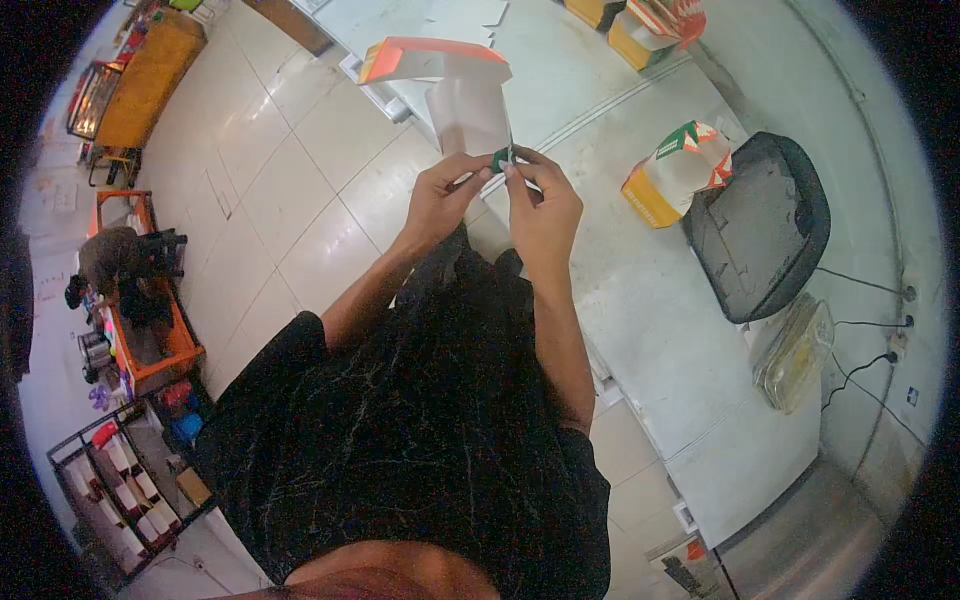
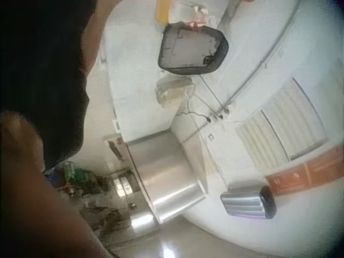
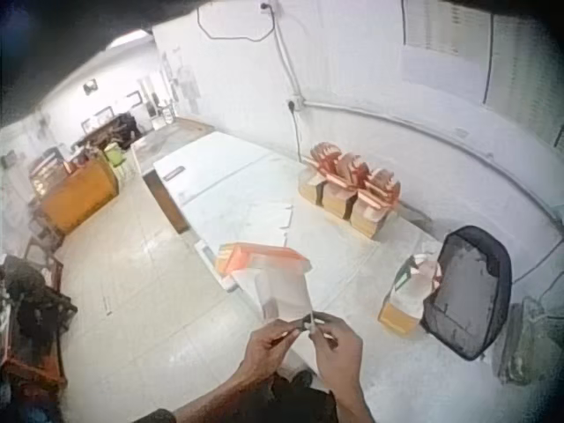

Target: The person assembles small, colorful paper boxes from flat sheets on a white countertop. They fold the sheets along pre-scored lines, tuck flaps into slots, and stack the finished boxes. The process is repeated for multiple boxes of different colors.

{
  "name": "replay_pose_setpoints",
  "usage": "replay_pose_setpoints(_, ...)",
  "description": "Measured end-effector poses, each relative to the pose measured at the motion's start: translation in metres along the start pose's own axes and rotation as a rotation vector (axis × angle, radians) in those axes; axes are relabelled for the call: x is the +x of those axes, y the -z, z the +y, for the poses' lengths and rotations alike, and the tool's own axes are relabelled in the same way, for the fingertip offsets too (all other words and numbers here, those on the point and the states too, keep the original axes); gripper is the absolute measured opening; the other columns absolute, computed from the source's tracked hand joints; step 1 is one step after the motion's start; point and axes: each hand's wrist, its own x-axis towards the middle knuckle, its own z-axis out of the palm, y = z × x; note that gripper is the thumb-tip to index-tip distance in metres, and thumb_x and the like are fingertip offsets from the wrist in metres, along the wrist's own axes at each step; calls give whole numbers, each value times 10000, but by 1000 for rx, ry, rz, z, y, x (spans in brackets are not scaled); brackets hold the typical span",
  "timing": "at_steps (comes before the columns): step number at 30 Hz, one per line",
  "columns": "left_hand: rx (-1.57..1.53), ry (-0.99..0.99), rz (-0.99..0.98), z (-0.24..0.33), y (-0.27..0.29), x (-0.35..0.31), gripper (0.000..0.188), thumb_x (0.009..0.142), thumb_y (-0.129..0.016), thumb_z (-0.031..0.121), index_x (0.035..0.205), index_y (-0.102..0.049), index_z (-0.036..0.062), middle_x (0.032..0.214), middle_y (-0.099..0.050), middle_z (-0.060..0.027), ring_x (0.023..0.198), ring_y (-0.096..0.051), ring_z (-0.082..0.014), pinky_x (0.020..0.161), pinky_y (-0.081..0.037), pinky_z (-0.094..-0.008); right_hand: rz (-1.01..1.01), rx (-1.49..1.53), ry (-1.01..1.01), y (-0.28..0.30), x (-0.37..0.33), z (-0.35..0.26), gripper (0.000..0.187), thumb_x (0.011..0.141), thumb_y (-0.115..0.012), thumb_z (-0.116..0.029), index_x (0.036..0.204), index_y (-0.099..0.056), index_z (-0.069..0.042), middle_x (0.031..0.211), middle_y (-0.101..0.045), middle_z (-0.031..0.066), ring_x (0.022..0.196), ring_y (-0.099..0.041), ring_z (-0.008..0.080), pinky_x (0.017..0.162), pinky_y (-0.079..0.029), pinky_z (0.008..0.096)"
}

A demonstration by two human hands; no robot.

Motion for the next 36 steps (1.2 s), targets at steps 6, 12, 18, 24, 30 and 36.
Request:
replay_pose_setpoints(6,-79,9,8,-2,0,-2,217,902,-645,49,1111,-691,15,918,-663,-66,836,-589,-123,738,-459,-259,4,-118,96,-3,-2,-11,113,875,-652,-35,954,-711,21,1088,-686,142,913,-676,174,676,-549,249)
replay_pose_setpoints(12,-85,-12,68,-7,-3,-2,227,886,-660,48,1108,-696,13,826,-643,-62,748,-559,-118,679,-440,-256,68,-8,33,-8,-1,5,105,852,-676,-26,942,-709,17,1087,-689,137,883,-684,183,691,-559,261)
replay_pose_setpoints(18,-64,37,56,-4,-2,-6,240,908,-647,47,1142,-678,5,935,-654,-53,859,-591,-109,757,-472,-249,117,-60,91,-13,-5,-2,98,840,-675,-12,932,-696,14,1079,-688,137,883,-688,201,686,-575,284)
replay_pose_setpoints(24,-114,4,56,-9,-3,-8,240,924,-629,47,1152,-664,-21,1010,-650,-52,897,-597,-110,788,-482,-248,112,-191,235,-21,-7,-6,97,841,-658,-6,930,-689,16,1065,-680,149,901,-686,247,685,-585,314)
replay_pose_setpoints(30,-282,154,138,-4,-2,-1,242,962,-592,148,1106,-645,-40,980,-656,-51,890,-615,-120,800,-500,-265,96,-499,640,-39,-16,28,148,841,-640,-8,971,-685,45,1191,-615,170,1025,-637,300,874,-524,413)
replay_pose_setpoints(36,-101,188,74,-10,6,-7,233,954,-617,183,1034,-658,-32,888,-646,-71,760,-615,-129,631,-511,-278,147,-73,319,-20,2,27,249,899,-639,-125,1070,-642,57,1186,-588,189,982,-630,271,765,-538,338)
